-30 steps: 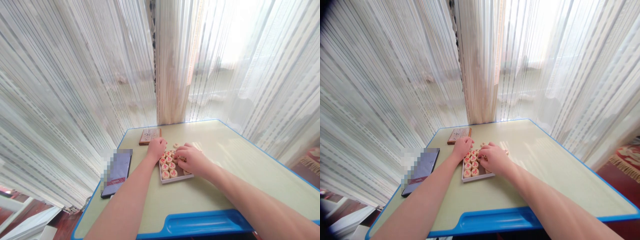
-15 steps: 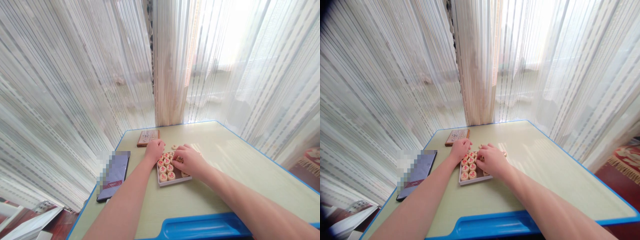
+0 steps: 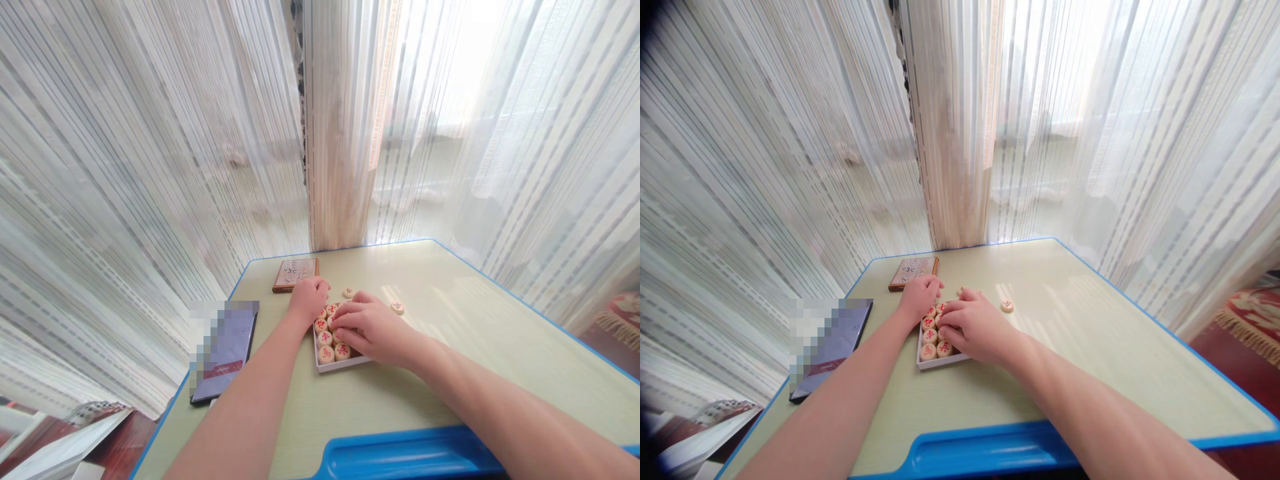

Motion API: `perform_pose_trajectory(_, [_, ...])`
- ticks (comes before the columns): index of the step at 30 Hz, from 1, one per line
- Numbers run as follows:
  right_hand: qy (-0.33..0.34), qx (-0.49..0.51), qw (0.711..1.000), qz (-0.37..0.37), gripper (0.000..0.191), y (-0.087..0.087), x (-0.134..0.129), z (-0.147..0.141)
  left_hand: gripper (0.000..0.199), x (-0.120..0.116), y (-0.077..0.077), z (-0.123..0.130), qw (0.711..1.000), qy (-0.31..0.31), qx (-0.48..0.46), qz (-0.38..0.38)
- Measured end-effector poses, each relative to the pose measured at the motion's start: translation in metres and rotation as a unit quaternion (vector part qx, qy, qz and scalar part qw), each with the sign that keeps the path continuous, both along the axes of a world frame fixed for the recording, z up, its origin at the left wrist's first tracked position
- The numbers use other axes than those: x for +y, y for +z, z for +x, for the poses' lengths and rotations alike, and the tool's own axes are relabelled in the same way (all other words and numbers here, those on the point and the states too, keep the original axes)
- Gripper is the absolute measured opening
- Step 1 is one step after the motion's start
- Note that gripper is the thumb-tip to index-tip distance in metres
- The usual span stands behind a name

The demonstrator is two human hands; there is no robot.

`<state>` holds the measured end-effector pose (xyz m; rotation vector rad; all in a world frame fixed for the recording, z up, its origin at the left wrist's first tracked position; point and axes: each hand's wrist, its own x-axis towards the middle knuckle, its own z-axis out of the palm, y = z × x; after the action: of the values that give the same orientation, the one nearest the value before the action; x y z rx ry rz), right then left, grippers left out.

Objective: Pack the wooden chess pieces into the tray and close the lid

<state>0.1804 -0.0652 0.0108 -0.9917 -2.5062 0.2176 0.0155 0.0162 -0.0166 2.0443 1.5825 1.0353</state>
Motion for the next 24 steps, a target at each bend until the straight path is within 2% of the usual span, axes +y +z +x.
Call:
perform_pose_trajectory(12, [-0.015, 0.012, 1.0, 0.012, 0.021, 0.0025, -0.0014, 0.0014, 0.027, -0.0009, 0.0015, 0.0002, 1.0, 0.0, -0.008, -0.001])
perform_pose_trajectory(18, [0.036, 0.0, 0.999, 0.007, 0.02, 0.005, -0.0032, 0.0045, 0.026, -0.0008, 0.0014, -0.001, 1.0, 0.002, -0.008, -0.003])
perform_pose_trajectory(24, [0.037, -0.006, 0.999, 0.022, 0.021, 0.0011, -0.004, 0.0043, 0.026, 0.0003, 0.0016, -0.0015, 1.0, 0.003, -0.004, -0.003])
